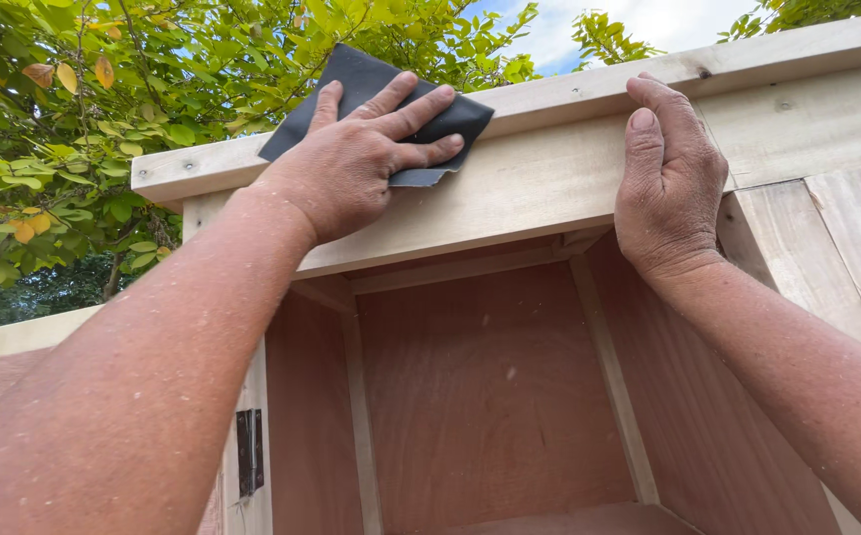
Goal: The person sands the top rail and front panels of a wooden cabinet frame outdoors, holding a sheet of sandpaper by hand. They work the sandpaper back and forth along the top edge and across the front boards, steadying the frame with the other hand and moving along its length.
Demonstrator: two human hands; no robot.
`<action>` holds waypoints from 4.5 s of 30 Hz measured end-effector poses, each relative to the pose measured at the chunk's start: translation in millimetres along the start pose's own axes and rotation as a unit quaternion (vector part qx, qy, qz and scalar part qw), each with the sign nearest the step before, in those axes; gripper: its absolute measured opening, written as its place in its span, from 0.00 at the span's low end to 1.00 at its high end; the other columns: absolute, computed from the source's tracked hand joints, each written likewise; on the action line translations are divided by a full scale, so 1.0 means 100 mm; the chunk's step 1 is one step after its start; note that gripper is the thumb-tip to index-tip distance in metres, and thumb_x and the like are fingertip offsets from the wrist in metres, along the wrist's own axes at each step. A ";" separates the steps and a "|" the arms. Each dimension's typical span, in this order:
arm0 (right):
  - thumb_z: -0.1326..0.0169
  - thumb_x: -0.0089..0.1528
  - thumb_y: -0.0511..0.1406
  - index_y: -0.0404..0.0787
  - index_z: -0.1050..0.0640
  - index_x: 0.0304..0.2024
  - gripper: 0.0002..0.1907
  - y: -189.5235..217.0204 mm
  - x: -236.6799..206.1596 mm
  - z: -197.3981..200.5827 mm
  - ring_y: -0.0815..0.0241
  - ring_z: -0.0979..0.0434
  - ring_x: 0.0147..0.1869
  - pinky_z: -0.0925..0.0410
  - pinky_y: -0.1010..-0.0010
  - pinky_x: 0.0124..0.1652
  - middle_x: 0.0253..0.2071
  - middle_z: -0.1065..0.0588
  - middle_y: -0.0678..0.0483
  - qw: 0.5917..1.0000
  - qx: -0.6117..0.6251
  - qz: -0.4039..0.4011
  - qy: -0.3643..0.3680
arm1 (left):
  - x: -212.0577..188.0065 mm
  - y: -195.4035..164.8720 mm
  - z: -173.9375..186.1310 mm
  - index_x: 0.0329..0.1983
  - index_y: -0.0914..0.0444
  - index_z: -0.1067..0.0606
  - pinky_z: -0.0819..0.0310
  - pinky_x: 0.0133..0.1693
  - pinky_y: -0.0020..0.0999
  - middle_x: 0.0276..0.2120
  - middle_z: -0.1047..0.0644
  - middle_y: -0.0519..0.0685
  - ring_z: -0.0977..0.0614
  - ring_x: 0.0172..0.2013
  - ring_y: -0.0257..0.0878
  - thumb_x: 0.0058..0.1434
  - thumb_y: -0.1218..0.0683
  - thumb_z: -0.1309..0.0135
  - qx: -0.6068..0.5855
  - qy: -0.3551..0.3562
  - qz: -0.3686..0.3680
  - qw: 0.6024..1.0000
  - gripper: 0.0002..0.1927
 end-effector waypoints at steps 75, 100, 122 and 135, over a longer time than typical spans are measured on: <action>0.55 0.75 0.37 0.37 0.23 0.59 0.15 -0.07 0.04 0.14 0.43 0.28 0.71 0.36 0.56 0.69 0.65 0.26 0.41 0.998 0.041 -0.004 0.044 | -0.24 -0.26 0.11 0.45 0.53 0.17 0.21 0.40 0.43 0.38 0.22 0.44 0.20 0.42 0.48 0.54 0.62 0.44 0.052 -0.258 0.109 0.958 0.17; 0.63 0.75 0.43 0.43 0.31 0.69 0.23 -1.44 0.31 0.91 0.43 0.53 0.83 0.54 0.53 0.74 0.77 0.41 0.43 0.973 -0.149 -0.099 0.147 | 1.21 -1.37 0.17 0.25 0.53 0.19 0.22 0.36 0.40 0.33 0.23 0.44 0.20 0.38 0.45 0.51 0.60 0.42 0.003 -0.316 0.153 0.936 0.07; 0.60 0.78 0.39 0.40 0.28 0.68 0.19 -1.23 0.30 0.94 0.42 0.40 0.78 0.45 0.53 0.73 0.74 0.36 0.39 0.975 -0.171 -0.068 0.124 | -1.27 0.76 0.25 0.46 0.49 0.14 0.20 0.39 0.41 0.38 0.17 0.48 0.17 0.35 0.48 0.56 0.58 0.39 0.091 -0.135 0.285 0.945 0.16; 0.62 0.75 0.43 0.42 0.27 0.65 0.21 -1.39 0.36 1.03 0.46 0.48 0.81 0.50 0.56 0.74 0.77 0.42 0.43 0.981 -0.064 -0.149 0.109 | 0.96 -0.95 -0.07 0.31 0.48 0.15 0.22 0.32 0.42 0.32 0.20 0.40 0.18 0.36 0.44 0.52 0.61 0.42 0.025 -0.271 0.143 0.951 0.13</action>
Point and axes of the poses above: each hand's wrist, its own x-axis towards the middle knuckle, its own z-axis out of the back of the hand, y = z × x, the point moved 9 cm from there along x, towards the middle knuckle
